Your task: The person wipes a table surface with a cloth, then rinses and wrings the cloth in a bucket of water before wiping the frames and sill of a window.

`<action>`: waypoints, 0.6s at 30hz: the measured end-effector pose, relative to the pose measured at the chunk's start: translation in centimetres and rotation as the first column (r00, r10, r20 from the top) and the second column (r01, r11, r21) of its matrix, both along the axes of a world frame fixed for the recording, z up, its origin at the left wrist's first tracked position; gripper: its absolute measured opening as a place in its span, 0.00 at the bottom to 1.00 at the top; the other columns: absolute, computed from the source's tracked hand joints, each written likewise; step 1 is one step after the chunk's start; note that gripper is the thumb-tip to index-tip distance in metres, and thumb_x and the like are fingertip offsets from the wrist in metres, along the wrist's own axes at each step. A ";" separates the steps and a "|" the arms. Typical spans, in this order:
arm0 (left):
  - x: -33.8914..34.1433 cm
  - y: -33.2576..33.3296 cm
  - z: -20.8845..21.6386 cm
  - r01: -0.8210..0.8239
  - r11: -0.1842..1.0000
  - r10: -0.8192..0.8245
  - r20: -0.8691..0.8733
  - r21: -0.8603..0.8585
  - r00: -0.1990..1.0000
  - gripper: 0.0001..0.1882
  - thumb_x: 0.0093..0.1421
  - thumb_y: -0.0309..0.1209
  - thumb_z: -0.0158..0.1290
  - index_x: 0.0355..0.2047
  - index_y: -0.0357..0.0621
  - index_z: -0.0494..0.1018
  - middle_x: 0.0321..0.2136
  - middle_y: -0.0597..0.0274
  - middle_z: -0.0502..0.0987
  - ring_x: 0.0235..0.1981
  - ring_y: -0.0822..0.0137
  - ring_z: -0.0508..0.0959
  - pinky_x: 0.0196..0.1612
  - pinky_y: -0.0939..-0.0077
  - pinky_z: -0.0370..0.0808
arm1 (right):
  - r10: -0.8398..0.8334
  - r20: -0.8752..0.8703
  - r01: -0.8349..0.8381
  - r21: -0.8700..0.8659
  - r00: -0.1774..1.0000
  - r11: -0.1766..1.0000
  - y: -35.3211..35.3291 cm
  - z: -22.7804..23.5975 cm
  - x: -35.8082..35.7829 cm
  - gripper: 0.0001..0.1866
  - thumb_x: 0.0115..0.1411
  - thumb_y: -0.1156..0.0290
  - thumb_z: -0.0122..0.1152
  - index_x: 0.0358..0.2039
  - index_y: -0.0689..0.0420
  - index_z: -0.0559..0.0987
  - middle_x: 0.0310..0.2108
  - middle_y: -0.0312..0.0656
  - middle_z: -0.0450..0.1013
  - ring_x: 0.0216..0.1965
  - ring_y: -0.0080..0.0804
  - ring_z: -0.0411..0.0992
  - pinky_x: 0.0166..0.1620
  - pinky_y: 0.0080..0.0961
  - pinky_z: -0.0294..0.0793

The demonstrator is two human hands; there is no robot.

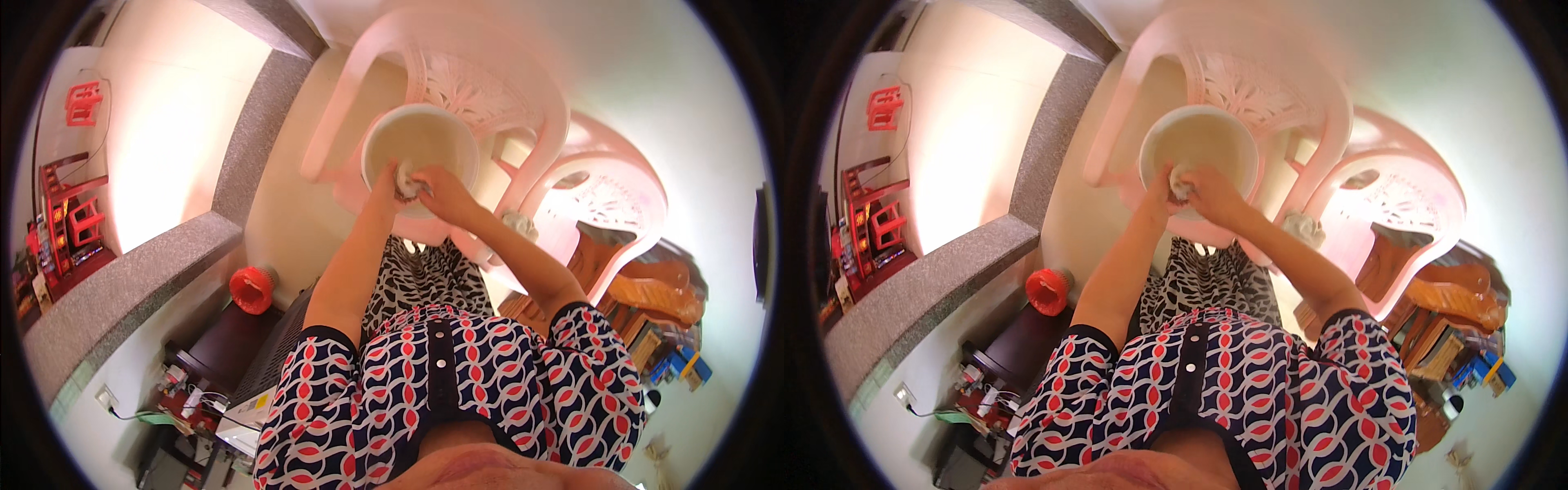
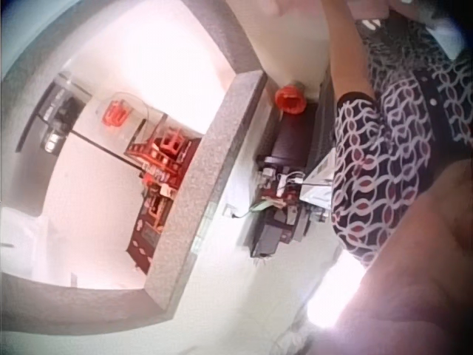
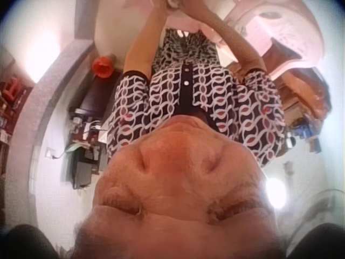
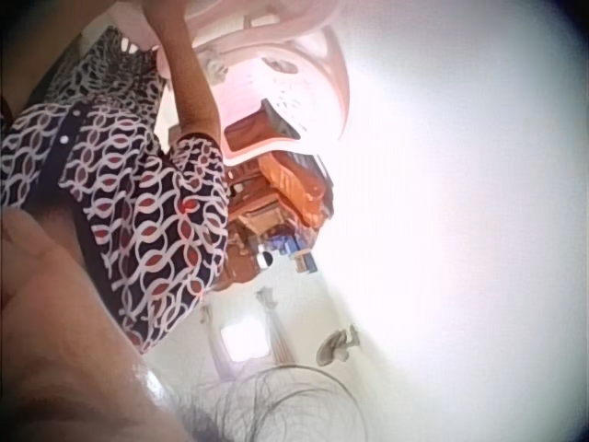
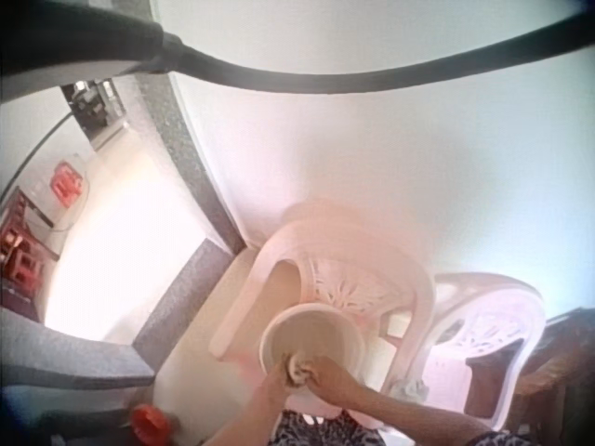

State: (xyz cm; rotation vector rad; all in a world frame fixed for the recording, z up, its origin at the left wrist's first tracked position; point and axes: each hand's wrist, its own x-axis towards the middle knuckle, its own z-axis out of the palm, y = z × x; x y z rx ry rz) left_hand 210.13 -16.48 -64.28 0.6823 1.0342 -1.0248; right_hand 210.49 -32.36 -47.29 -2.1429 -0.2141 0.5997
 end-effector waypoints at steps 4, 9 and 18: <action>-2.5 0.1 -1.9 -0.074 0.948 0.114 0.113 -0.309 0.987 0.17 0.68 0.46 0.47 0.47 0.49 0.74 0.39 0.59 0.80 0.38 0.65 0.82 0.39 0.66 0.82 | 0.054 0.084 -0.063 0.109 0.995 0.992 0.5 0.5 -3.0 0.18 0.54 0.77 0.63 0.47 0.62 0.77 0.43 0.50 0.75 0.46 0.46 0.73 0.51 0.37 0.72; -4.3 -0.8 0.5 -0.142 0.976 0.164 0.128 -0.166 0.978 0.17 0.69 0.44 0.45 0.47 0.48 0.74 0.37 0.61 0.79 0.34 0.67 0.82 0.36 0.70 0.83 | -0.207 -0.089 0.221 0.197 0.974 0.955 -1.1 -2.2 -1.4 0.17 0.57 0.73 0.66 0.47 0.60 0.77 0.44 0.45 0.75 0.45 0.38 0.74 0.50 0.31 0.72; -3.2 -3.7 9.3 -0.332 0.887 0.329 -0.066 -0.322 0.942 0.31 0.69 0.60 0.35 0.59 0.53 0.67 0.56 0.61 0.73 0.62 0.58 0.68 0.59 0.40 0.69 | -0.169 -0.859 0.867 0.443 0.484 0.228 -3.7 -8.4 -3.4 0.26 0.69 0.49 0.50 0.57 0.57 0.72 0.52 0.44 0.74 0.54 0.40 0.72 0.54 0.39 0.74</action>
